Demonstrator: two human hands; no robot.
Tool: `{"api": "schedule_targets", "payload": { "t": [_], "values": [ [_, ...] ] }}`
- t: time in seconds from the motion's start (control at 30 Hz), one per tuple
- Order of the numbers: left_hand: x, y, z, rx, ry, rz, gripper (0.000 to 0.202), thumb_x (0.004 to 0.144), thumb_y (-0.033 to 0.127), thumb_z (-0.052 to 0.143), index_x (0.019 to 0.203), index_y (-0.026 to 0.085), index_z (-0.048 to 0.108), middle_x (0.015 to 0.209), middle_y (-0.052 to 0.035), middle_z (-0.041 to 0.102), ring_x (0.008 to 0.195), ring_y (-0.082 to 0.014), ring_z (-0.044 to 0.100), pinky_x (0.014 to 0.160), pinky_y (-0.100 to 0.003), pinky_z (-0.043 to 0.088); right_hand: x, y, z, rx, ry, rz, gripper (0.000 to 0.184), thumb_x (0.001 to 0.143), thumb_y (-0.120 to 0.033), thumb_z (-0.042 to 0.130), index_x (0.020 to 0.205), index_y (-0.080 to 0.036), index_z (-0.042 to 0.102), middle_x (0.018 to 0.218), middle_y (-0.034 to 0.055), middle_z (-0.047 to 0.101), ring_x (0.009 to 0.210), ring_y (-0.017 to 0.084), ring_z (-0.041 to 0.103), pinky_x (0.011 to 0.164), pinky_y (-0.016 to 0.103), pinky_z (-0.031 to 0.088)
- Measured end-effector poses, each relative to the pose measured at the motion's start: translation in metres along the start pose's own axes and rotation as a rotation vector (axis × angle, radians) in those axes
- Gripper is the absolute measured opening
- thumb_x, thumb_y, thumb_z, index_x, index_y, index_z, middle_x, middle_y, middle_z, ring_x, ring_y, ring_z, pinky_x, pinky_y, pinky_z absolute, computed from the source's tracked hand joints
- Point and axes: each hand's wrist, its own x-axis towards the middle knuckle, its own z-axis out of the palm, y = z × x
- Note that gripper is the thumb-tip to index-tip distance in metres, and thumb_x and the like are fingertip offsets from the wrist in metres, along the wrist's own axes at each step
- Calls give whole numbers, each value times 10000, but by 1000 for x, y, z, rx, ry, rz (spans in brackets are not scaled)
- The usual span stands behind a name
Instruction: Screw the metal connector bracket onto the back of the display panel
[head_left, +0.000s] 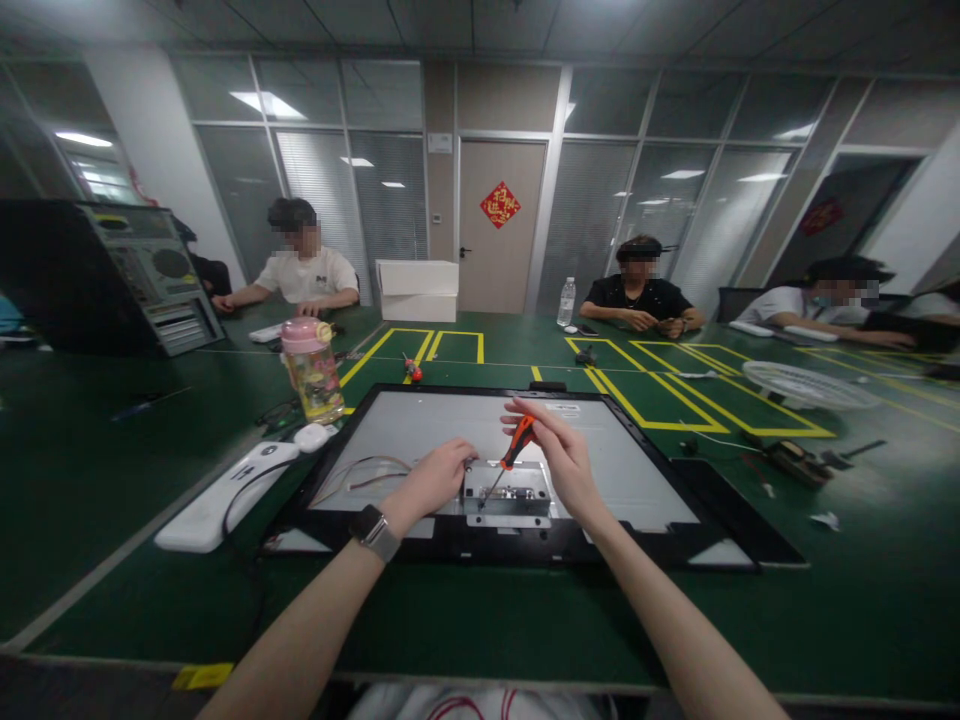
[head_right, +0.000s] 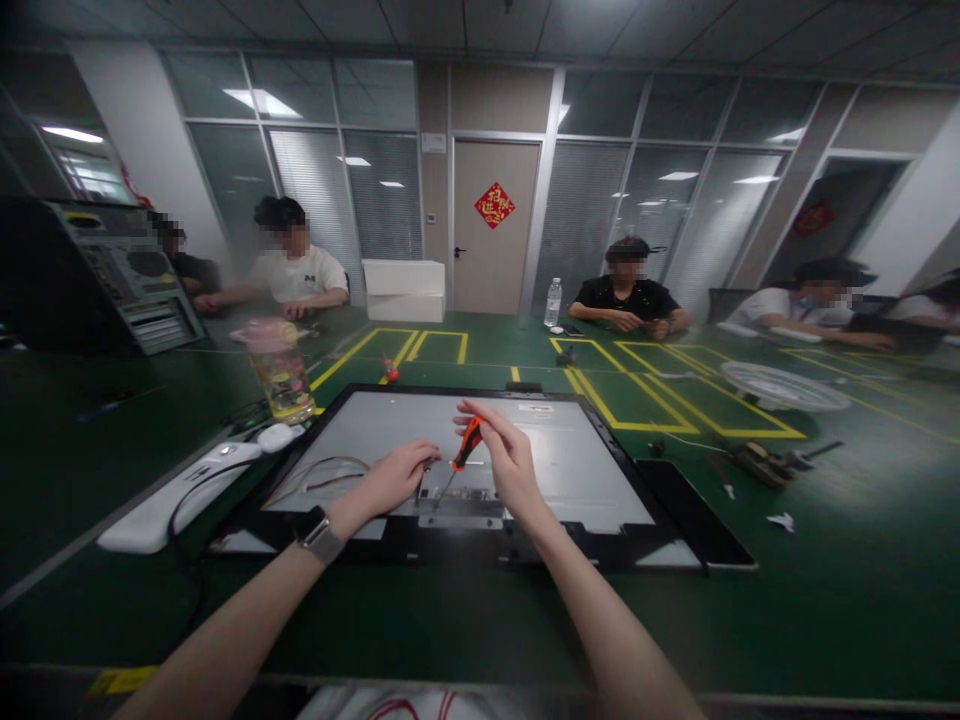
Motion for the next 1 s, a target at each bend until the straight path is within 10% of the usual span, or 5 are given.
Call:
{"api": "schedule_targets", "payload": {
  "t": [0.4, 1.0],
  "values": [
    [0, 5, -2, -6, -2, -22, 362, 834, 31, 362, 1046, 168, 622, 1082, -74, 618, 997, -175, 588, 937, -294, 445, 3, -2, 6, -37, 96, 24, 138, 717, -349, 750, 794, -237, 728, 739, -4, 545, 652, 141, 561, 598, 273, 500],
    [1, 7, -1, 0, -2, -25, 362, 819, 19, 363, 1027, 169, 618, 1057, -74, 615, 981, -177, 574, 926, -301, 440, 4, 6, 4, 266, -56, 182, 239, 766, -471, 695, 849, -250, 654, 865, 14, 629, 812, 184, 615, 767, 347, 509]
  ]
}}
